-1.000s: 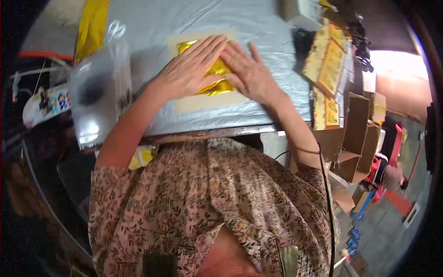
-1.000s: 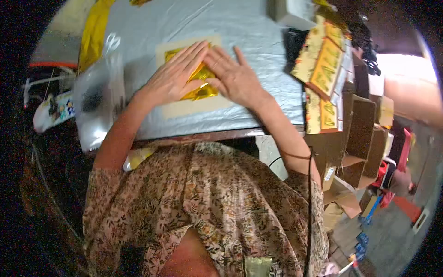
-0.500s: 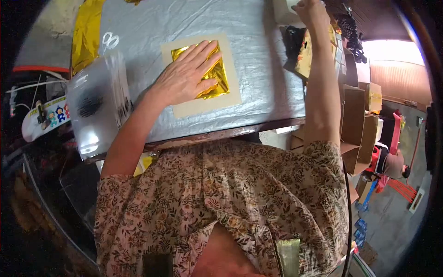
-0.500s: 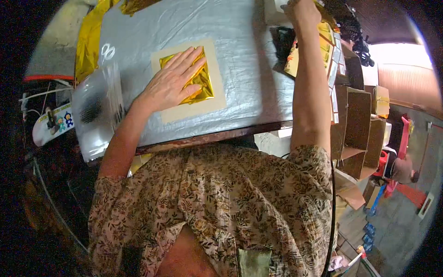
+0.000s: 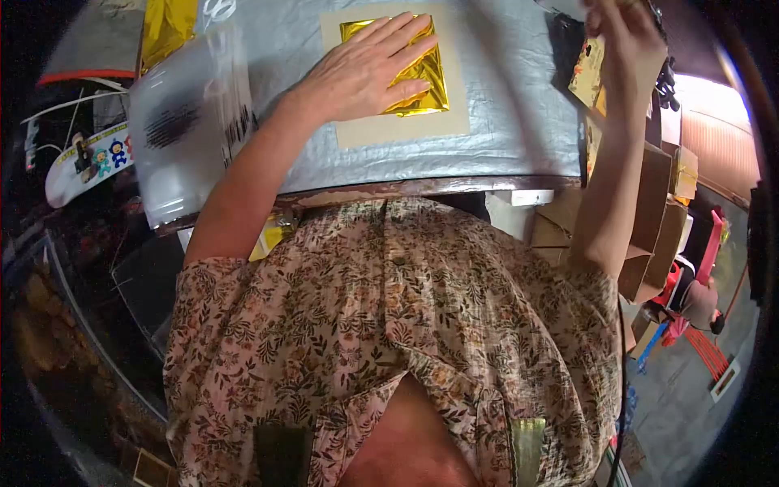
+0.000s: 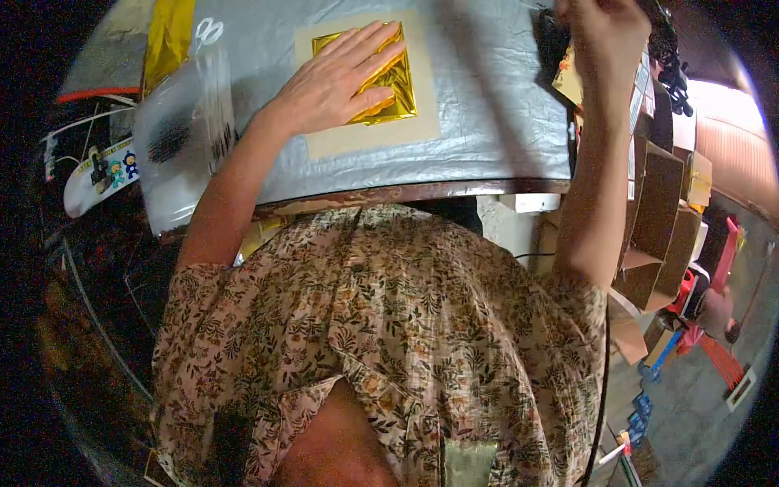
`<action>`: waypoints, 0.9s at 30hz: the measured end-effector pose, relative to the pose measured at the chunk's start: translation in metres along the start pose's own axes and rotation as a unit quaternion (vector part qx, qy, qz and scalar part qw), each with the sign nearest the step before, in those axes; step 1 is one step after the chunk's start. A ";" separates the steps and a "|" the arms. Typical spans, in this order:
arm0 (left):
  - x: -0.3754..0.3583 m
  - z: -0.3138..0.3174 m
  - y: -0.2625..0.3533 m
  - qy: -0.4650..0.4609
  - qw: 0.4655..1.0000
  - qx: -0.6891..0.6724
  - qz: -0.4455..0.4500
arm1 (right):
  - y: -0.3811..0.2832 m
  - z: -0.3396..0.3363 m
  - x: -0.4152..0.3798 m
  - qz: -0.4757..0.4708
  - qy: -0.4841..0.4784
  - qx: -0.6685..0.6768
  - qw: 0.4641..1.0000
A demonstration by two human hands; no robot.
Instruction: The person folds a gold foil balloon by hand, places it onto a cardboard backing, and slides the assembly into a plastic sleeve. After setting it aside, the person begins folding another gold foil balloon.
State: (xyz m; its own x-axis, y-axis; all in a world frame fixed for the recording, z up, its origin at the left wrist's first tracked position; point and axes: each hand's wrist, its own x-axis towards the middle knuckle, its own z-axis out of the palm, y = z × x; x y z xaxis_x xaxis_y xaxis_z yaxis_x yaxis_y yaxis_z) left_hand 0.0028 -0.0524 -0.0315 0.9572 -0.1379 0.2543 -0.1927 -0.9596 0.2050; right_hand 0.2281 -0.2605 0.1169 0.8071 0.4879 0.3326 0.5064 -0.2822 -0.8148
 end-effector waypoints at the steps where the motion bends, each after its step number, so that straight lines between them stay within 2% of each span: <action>1: -0.001 0.001 0.000 0.001 1.000 0.000 0.001 | 0.012 -0.003 -0.030 0.008 -0.064 0.051 0.997; 3: 0.000 0.002 -0.001 -0.014 1.000 -0.012 -0.007 | -0.003 0.010 -0.092 0.054 -0.154 0.161 0.973; 5: 0.001 0.004 -0.004 -0.005 1.000 -0.001 0.008 | -0.004 0.020 -0.139 0.134 -0.205 0.091 0.965; 7: 0.000 -0.002 0.000 0.003 1.000 0.011 0.023 | -0.011 0.031 -0.173 0.149 -0.202 0.009 0.968; 8: -0.001 -0.010 0.001 0.012 1.000 -0.009 0.025 | 0.006 0.036 -0.188 0.047 -0.193 -0.071 0.978; 9: 0.001 -0.017 0.002 0.023 0.999 -0.029 0.028 | 0.003 0.036 -0.197 0.009 -0.183 -0.131 0.974; 10: 0.003 -0.022 0.003 0.024 0.999 -0.025 0.032 | 0.000 0.037 -0.201 0.002 -0.177 -0.167 0.970; 12: 0.004 -0.027 0.005 -0.078 0.992 -0.095 -0.010 | -0.006 0.041 -0.209 -0.003 -0.168 -0.203 0.965; 15: 0.002 -0.021 0.004 -0.048 0.997 -0.060 0.005 | -0.010 0.052 -0.220 0.009 -0.152 -0.184 0.971; 17: 0.002 -0.019 0.003 -0.050 0.997 -0.053 0.007 | -0.006 0.064 -0.224 -0.043 -0.135 -0.168 0.975; 18: 0.003 -0.019 0.003 -0.051 0.998 -0.047 0.008 | -0.005 0.069 -0.226 -0.039 -0.125 -0.159 0.979; 27: 0.002 -0.016 0.001 -0.044 0.998 -0.049 0.008 | -0.014 0.083 -0.220 -0.046 -0.124 -0.198 0.971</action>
State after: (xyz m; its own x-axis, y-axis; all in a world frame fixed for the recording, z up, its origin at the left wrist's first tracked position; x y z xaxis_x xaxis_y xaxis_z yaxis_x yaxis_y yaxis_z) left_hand 0.0007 -0.0502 -0.0161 0.9682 -0.1779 0.1758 -0.2241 -0.9293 0.2935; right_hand 0.0179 -0.2953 0.0154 0.6788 0.6971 0.2307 0.6901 -0.4984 -0.5247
